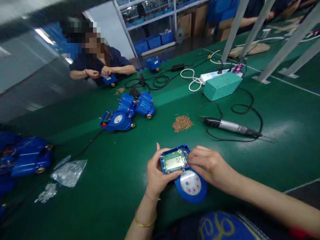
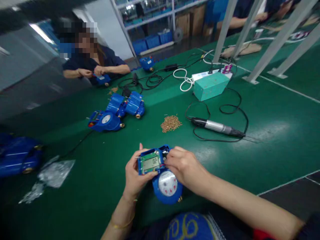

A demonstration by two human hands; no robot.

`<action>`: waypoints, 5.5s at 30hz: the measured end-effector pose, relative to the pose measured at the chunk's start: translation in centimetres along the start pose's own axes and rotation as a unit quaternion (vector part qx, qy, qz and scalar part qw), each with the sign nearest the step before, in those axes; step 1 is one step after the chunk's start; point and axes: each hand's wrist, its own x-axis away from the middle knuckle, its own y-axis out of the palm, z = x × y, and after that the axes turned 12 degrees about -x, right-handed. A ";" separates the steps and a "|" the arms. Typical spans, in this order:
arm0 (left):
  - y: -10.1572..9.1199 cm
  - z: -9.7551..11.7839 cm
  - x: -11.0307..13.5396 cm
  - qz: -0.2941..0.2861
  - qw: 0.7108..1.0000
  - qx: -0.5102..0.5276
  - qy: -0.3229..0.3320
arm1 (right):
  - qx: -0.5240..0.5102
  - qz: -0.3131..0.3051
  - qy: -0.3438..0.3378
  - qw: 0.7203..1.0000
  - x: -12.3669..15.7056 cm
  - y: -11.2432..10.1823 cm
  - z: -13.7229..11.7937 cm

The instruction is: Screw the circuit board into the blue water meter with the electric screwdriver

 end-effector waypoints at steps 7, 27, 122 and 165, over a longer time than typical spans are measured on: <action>0.0 0.0 -0.1 0.012 0.999 0.004 -0.041 | -0.009 0.018 0.022 1.000 -1.5 -0.1 0.1; -0.3 0.2 0.1 0.021 0.996 0.033 -0.079 | -0.139 -0.002 -0.084 0.987 -1.7 0.0 2.6; 0.9 0.0 1.0 0.007 0.998 -0.055 0.002 | 0.027 0.076 0.129 0.988 -1.8 1.1 1.8; 1.6 2.1 -0.2 -0.053 0.995 -0.009 -0.085 | -0.303 -0.043 0.354 0.884 -2.6 0.2 4.1</action>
